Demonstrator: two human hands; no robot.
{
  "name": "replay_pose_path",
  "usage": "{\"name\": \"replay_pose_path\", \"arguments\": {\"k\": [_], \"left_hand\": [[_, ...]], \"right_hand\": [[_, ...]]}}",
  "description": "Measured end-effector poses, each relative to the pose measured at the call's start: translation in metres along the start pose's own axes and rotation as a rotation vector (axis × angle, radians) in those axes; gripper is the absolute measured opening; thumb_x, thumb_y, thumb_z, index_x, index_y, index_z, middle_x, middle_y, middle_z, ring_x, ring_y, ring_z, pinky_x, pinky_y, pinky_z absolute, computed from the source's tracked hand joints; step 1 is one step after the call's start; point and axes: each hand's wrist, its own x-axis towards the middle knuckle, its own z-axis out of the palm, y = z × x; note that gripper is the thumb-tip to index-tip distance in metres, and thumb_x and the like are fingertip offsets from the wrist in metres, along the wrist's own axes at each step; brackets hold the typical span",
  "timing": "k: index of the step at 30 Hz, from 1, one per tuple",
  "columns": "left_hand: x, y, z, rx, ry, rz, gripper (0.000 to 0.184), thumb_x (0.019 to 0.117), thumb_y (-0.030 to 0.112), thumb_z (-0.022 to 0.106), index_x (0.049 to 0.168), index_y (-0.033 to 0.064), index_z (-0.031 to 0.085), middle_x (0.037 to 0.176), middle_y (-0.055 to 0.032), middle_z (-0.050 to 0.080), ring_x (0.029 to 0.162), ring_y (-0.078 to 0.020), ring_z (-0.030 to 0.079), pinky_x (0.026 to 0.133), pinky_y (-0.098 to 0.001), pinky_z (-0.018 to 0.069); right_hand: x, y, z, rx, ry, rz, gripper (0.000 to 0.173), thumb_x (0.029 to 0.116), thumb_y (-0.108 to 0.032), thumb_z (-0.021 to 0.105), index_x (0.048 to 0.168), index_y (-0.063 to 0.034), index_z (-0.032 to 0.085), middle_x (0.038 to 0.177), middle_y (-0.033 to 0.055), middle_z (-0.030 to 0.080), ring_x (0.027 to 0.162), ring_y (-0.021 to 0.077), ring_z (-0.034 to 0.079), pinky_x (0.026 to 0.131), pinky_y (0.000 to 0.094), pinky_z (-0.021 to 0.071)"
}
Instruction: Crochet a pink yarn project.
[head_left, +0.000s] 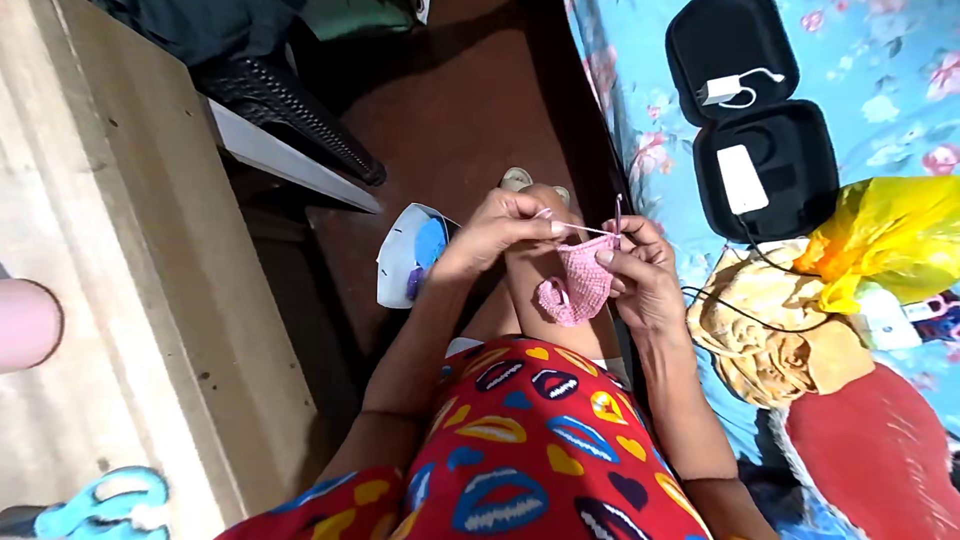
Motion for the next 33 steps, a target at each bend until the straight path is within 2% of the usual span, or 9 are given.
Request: {"name": "replay_pose_path", "arguments": {"k": [3, 6, 9, 11, 13, 17, 24, 29, 33], "left_hand": [[-0.003, -0.002, -0.027, 0.450, -0.105, -0.107, 0.027, 0.0892, 0.016, 0.070, 0.064, 0.0091, 0.063, 0.065, 0.0062, 0.063, 0.059, 0.0022, 0.054, 0.057, -0.0197, 0.0438], [-0.010, -0.007, -0.034, 0.266, -0.147, -0.003, 0.028, 0.0904, 0.012, 0.064, 0.063, 0.0129, 0.069, 0.074, 0.0082, 0.069, 0.067, 0.0029, 0.061, 0.063, -0.0163, 0.0496], [-0.007, -0.016, -0.016, -0.201, -0.153, 0.251, 0.020, 0.0975, 0.023, 0.062, 0.104, 0.0149, 0.080, 0.112, 0.0019, 0.075, 0.107, -0.0113, 0.068, 0.096, -0.0325, 0.0550], [-0.001, -0.017, 0.002, -0.309, -0.184, 0.310, 0.050, 0.0929, 0.017, 0.068, 0.142, 0.0085, 0.059, 0.125, -0.0046, 0.069, 0.115, -0.0197, 0.066, 0.101, -0.0389, 0.0533], [0.001, -0.013, 0.017, -0.241, -0.190, 0.282, 0.082, 0.0865, 0.001, 0.066, 0.158, 0.0034, 0.025, 0.120, -0.0063, 0.067, 0.106, -0.0176, 0.068, 0.096, -0.0352, 0.0560], [-0.001, -0.010, 0.041, -0.249, 0.099, 0.204, 0.080, 0.0829, -0.014, 0.063, 0.156, -0.0016, 0.033, 0.087, -0.0012, 0.070, 0.074, -0.0080, 0.068, 0.074, -0.0240, 0.0593], [-0.006, -0.013, 0.049, -0.320, 0.263, 0.212, 0.063, 0.0823, -0.011, 0.058, 0.144, -0.0040, 0.050, 0.089, -0.0024, 0.068, 0.078, -0.0089, 0.065, 0.080, -0.0261, 0.0570], [-0.005, -0.011, 0.042, -0.354, 0.213, 0.148, 0.065, 0.0838, -0.014, 0.056, 0.147, -0.0023, 0.048, 0.075, 0.0022, 0.065, 0.069, -0.0065, 0.064, 0.071, -0.0237, 0.0567], [-0.003, -0.014, 0.035, -0.173, 0.163, 0.131, 0.048, 0.0842, -0.008, 0.062, 0.131, -0.0016, 0.064, 0.093, -0.0004, 0.070, 0.084, -0.0059, 0.065, 0.077, -0.0216, 0.0554]], "right_hand": [[0.000, 0.000, -0.004, 0.041, 0.015, 0.028, 0.028, 0.0899, 0.003, 0.062, 0.115, -0.0091, 0.067, 0.081, 0.0020, 0.071, 0.042, -0.0037, 0.043, 0.037, 0.0114, 0.0339], [0.001, -0.001, -0.004, 0.070, 0.026, 0.046, 0.029, 0.0914, 0.004, 0.060, 0.118, -0.0073, 0.066, 0.082, 0.0033, 0.071, 0.041, -0.0036, 0.041, 0.036, 0.0113, 0.0332], [0.000, 0.000, 0.000, 0.070, 0.027, 0.061, 0.027, 0.0930, 0.002, 0.060, 0.117, -0.0070, 0.067, 0.078, 0.0017, 0.068, 0.041, -0.0037, 0.041, 0.036, 0.0109, 0.0341], [0.000, 0.001, 0.002, 0.096, 0.025, 0.054, 0.023, 0.0935, 0.001, 0.062, 0.114, -0.0066, 0.069, 0.073, 0.0010, 0.065, 0.041, -0.0033, 0.041, 0.037, 0.0113, 0.0343], [-0.001, 0.000, 0.002, 0.107, 0.038, 0.044, 0.018, 0.0945, -0.002, 0.064, 0.110, -0.0073, 0.070, 0.072, 0.0004, 0.064, 0.041, -0.0028, 0.041, 0.037, 0.0117, 0.0343], [-0.003, -0.003, 0.001, -0.037, 0.132, 0.039, 0.004, 0.0959, -0.008, 0.067, 0.097, -0.0107, 0.070, 0.062, -0.0019, 0.058, 0.039, -0.0024, 0.040, 0.035, 0.0124, 0.0345], [-0.002, -0.005, -0.004, 0.032, 0.109, 0.050, 0.014, 0.0993, -0.015, 0.063, 0.085, -0.0125, 0.065, 0.057, -0.0043, 0.051, 0.039, -0.0021, 0.038, 0.036, 0.0122, 0.0325], [0.000, -0.004, -0.003, -0.112, 0.059, -0.009, 0.002, 0.0983, -0.012, 0.065, 0.099, -0.0135, 0.066, 0.064, -0.0029, 0.055, 0.040, -0.0019, 0.039, 0.036, 0.0124, 0.0339], [0.000, -0.003, -0.003, -0.255, 0.005, 0.043, 0.018, 0.0949, -0.008, 0.067, 0.111, -0.0155, 0.064, 0.076, -0.0026, 0.064, 0.040, -0.0037, 0.037, 0.035, 0.0109, 0.0316]]}}
